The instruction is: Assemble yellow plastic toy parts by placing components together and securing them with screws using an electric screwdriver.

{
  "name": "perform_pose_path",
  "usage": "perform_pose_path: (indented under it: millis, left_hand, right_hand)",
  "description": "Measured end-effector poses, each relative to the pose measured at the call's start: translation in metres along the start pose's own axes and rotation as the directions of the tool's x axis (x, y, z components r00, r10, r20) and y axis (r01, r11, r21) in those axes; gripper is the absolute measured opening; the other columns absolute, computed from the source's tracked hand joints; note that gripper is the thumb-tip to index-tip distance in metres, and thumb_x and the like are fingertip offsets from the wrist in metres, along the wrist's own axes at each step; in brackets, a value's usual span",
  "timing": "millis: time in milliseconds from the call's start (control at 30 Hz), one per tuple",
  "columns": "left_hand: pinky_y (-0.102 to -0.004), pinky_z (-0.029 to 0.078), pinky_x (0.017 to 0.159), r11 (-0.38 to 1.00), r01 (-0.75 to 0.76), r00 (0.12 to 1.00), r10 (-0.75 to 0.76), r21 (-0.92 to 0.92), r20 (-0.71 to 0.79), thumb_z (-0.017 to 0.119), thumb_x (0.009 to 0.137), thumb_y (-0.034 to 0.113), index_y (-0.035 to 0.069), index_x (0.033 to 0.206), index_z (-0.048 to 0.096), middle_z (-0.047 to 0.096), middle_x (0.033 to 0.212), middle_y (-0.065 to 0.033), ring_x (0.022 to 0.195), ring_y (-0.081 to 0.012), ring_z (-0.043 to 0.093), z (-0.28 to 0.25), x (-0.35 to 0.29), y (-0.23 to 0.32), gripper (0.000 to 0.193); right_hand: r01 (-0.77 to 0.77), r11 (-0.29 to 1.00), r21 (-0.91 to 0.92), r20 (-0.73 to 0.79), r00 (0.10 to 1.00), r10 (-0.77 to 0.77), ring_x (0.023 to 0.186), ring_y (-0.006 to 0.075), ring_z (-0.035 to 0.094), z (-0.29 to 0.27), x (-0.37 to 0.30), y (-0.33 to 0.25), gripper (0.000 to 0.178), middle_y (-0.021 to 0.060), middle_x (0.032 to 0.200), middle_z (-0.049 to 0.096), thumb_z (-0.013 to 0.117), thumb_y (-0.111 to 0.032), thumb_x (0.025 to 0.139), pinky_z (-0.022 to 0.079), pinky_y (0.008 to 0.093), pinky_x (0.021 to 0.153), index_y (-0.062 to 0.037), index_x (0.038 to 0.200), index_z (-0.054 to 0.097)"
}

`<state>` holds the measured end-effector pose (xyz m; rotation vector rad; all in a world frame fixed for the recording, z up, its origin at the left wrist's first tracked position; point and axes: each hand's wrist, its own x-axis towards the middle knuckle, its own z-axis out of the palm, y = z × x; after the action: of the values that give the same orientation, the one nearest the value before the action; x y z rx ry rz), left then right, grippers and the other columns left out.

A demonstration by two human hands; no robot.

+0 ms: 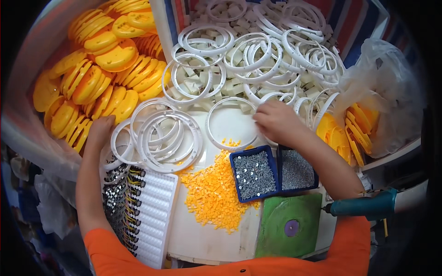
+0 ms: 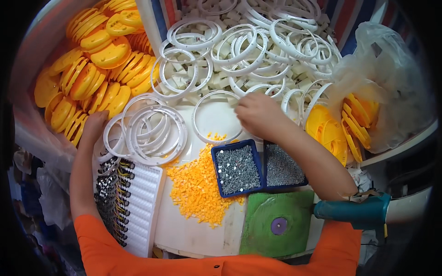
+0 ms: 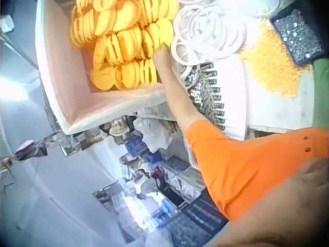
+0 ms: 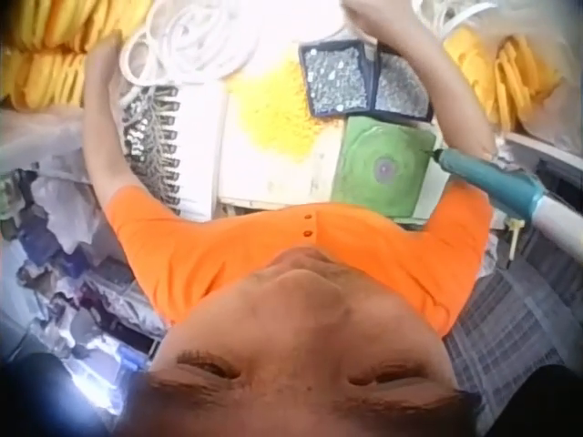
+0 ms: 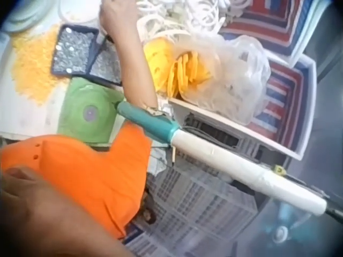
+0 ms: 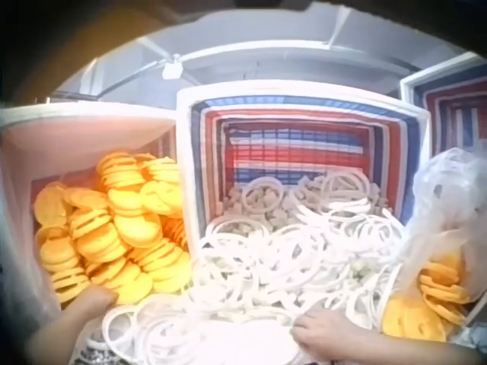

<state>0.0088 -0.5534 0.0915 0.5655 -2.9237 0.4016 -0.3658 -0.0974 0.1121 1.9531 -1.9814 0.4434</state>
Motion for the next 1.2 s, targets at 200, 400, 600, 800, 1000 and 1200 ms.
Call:
perform_pose_path:
  millis: [200,400,600,800,1000,1200]
  left_hand:
    - [-0.0491,0.052,0.076,0.99,0.141,0.951,-0.129,0.026,-0.28,0.063,0.089,0.01,-0.001,0.11,0.065,0.069,0.09,-0.0213,0.086,-0.0399,0.067,-0.007,0.001,-0.011,0.024]
    - [-0.0435,0.053,0.087,0.857,0.491,0.737,-0.506,-0.159,-0.448,0.053,0.103,0.017,0.002,0.123,0.065,0.069,0.11,-0.0249,0.099,-0.04,0.068,-0.039,-0.005,-0.045,0.028]
    - [-0.0349,0.051,0.096,0.908,0.408,0.635,-0.357,-0.095,-0.685,0.049,0.106,0.011,0.001,0.128,0.064,0.07,0.121,-0.0177,0.114,-0.0313,0.067,-0.129,-0.05,-0.016,0.029]
    - [-0.0341,0.051,0.097,0.872,0.251,0.613,-0.479,-0.42,-0.628,0.051,0.105,0.005,-0.001,0.124,0.065,0.071,0.118,-0.0145,0.109,-0.024,0.068,-0.18,-0.132,0.09,0.024]
    - [-0.0316,0.053,0.086,0.427,0.21,0.944,-0.324,-0.88,0.068,0.058,0.095,-0.005,-0.002,0.114,0.067,0.072,0.101,-0.0133,0.095,-0.0201,0.069,-0.184,-0.128,0.289,0.021]
    - [-0.0335,0.055,0.083,0.25,0.079,0.975,0.184,-0.965,0.128,0.06,0.098,0.006,0.0,0.112,0.069,0.074,0.097,-0.015,0.09,-0.0259,0.072,-0.128,-0.078,0.447,0.018]
  right_hand:
    - [0.236,0.944,-0.231,0.335,0.93,-0.15,0.094,0.0233,0.065,0.064,0.042,0.004,0.011,0.0063,0.094,0.07,0.066,-0.013,0.079,0.05,0.0359,0.09,-0.008,0.087,0.072]
    - [0.188,0.79,-0.584,0.405,0.911,0.082,0.101,0.0247,0.063,0.091,0.059,0.001,0.016,0.0065,0.095,0.071,0.063,-0.017,0.084,0.043,0.0394,0.092,-0.0103,0.09,0.077]
    - [0.163,0.688,-0.707,0.373,0.912,0.168,0.101,0.0243,0.063,0.094,0.062,0.011,0.018,0.0069,0.098,0.073,0.063,-0.019,0.086,0.042,0.0402,0.089,-0.0136,0.093,0.079]
    - [-0.036,0.984,-0.174,0.211,0.975,0.073,0.097,0.0258,0.067,0.018,0.058,-0.013,0.025,0.0129,0.097,0.074,0.068,-0.024,0.089,0.047,0.0408,0.088,-0.0053,0.103,0.077]
    - [-0.449,0.66,0.602,0.1,0.863,0.496,0.086,0.0153,0.065,-0.073,-0.044,-0.022,0.029,0.0114,0.096,0.069,0.061,-0.023,0.101,0.052,0.031,0.076,0.0015,0.116,0.065]
    - [-0.621,0.442,0.647,-0.001,0.579,0.816,0.106,0.0137,0.062,-0.129,-0.237,-0.025,0.029,0.0071,0.116,0.065,0.059,-0.019,0.105,0.052,0.0292,0.092,-0.0007,0.128,0.059]
